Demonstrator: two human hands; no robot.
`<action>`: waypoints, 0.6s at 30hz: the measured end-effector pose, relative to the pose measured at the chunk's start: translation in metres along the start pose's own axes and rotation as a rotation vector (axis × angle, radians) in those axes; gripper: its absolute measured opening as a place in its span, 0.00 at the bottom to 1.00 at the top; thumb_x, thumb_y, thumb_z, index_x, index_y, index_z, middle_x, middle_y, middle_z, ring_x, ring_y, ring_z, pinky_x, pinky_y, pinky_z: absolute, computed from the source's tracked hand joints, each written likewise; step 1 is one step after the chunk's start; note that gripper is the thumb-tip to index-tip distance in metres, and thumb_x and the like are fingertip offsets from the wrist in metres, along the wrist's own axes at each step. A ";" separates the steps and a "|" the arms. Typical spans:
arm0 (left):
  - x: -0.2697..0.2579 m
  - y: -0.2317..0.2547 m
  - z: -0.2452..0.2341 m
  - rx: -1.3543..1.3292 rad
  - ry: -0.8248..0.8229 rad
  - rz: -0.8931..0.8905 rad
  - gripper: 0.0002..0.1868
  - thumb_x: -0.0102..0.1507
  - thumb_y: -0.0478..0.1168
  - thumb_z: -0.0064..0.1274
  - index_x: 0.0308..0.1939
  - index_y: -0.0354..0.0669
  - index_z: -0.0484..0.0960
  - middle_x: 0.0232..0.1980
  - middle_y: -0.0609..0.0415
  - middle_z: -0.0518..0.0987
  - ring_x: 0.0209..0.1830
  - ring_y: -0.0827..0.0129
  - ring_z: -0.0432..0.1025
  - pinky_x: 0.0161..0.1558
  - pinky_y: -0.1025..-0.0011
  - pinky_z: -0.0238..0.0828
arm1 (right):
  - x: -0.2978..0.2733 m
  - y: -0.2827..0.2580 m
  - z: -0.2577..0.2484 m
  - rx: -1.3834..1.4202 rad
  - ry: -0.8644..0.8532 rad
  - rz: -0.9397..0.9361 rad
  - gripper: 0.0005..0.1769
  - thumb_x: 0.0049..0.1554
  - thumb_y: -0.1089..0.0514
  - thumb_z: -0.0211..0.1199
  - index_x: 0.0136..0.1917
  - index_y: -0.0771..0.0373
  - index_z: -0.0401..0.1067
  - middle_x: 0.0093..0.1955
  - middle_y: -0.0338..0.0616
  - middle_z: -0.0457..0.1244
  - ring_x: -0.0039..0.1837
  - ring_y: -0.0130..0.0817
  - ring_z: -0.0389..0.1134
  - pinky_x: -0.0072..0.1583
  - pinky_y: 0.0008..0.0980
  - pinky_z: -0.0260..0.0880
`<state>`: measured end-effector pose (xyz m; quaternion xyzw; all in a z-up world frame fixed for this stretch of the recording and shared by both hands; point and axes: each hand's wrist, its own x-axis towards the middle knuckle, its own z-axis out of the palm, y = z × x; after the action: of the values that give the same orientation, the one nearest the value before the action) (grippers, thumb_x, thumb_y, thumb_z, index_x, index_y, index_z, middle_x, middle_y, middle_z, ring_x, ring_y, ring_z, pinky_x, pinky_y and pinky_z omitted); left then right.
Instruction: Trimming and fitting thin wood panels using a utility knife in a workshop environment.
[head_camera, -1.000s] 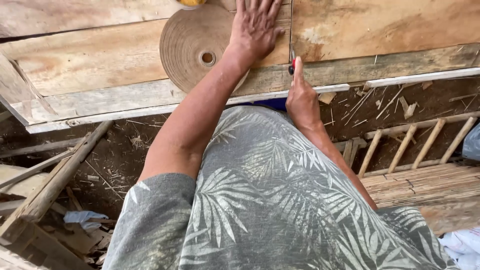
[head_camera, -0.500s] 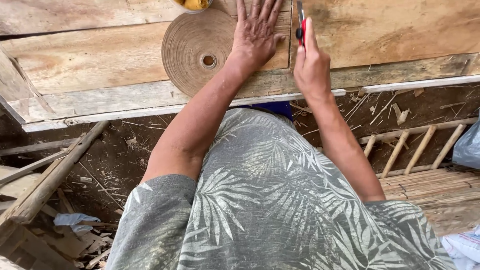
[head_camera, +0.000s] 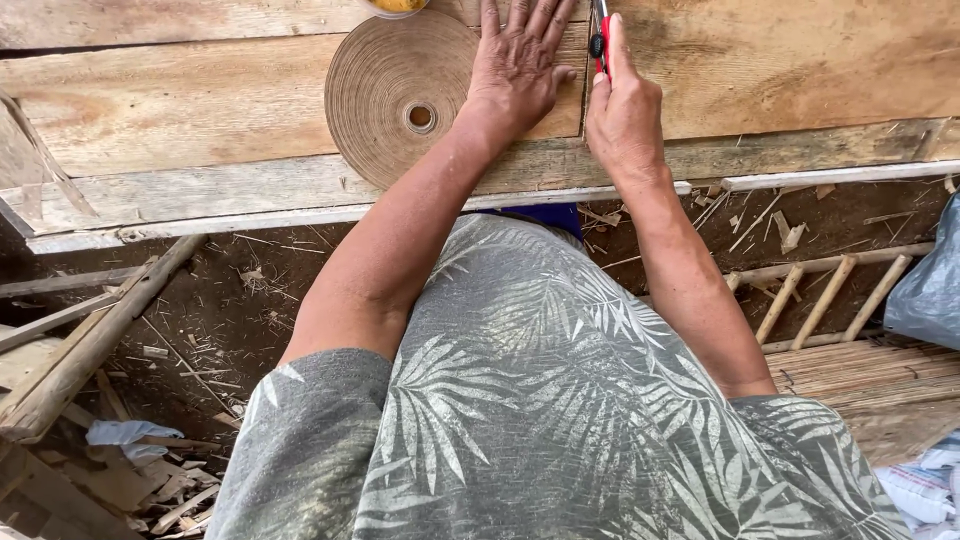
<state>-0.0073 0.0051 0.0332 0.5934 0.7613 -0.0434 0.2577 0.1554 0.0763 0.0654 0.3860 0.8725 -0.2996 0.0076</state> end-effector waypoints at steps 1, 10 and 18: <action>0.000 0.000 -0.001 -0.003 -0.014 0.000 0.41 0.75 0.68 0.31 0.82 0.52 0.39 0.86 0.54 0.49 0.83 0.49 0.48 0.75 0.37 0.37 | 0.000 0.000 0.000 0.006 0.013 0.002 0.33 0.70 0.66 0.53 0.84 0.59 0.46 0.37 0.45 0.67 0.35 0.36 0.66 0.41 0.37 0.71; 0.001 -0.003 0.002 -0.002 0.047 0.009 0.43 0.75 0.68 0.37 0.82 0.52 0.41 0.85 0.56 0.49 0.83 0.51 0.48 0.74 0.35 0.39 | 0.007 -0.001 0.001 -0.002 0.036 -0.006 0.34 0.68 0.64 0.51 0.84 0.55 0.47 0.42 0.53 0.72 0.36 0.46 0.68 0.45 0.43 0.70; -0.002 -0.004 0.000 0.005 0.071 0.024 0.42 0.75 0.68 0.39 0.83 0.52 0.42 0.85 0.56 0.48 0.82 0.52 0.47 0.73 0.35 0.42 | 0.008 -0.003 0.000 -0.018 -0.001 0.030 0.33 0.68 0.62 0.51 0.84 0.55 0.47 0.43 0.55 0.72 0.36 0.48 0.69 0.45 0.44 0.69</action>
<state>-0.0110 0.0022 0.0327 0.6045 0.7625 -0.0212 0.2294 0.1479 0.0802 0.0645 0.3987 0.8693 -0.2917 0.0163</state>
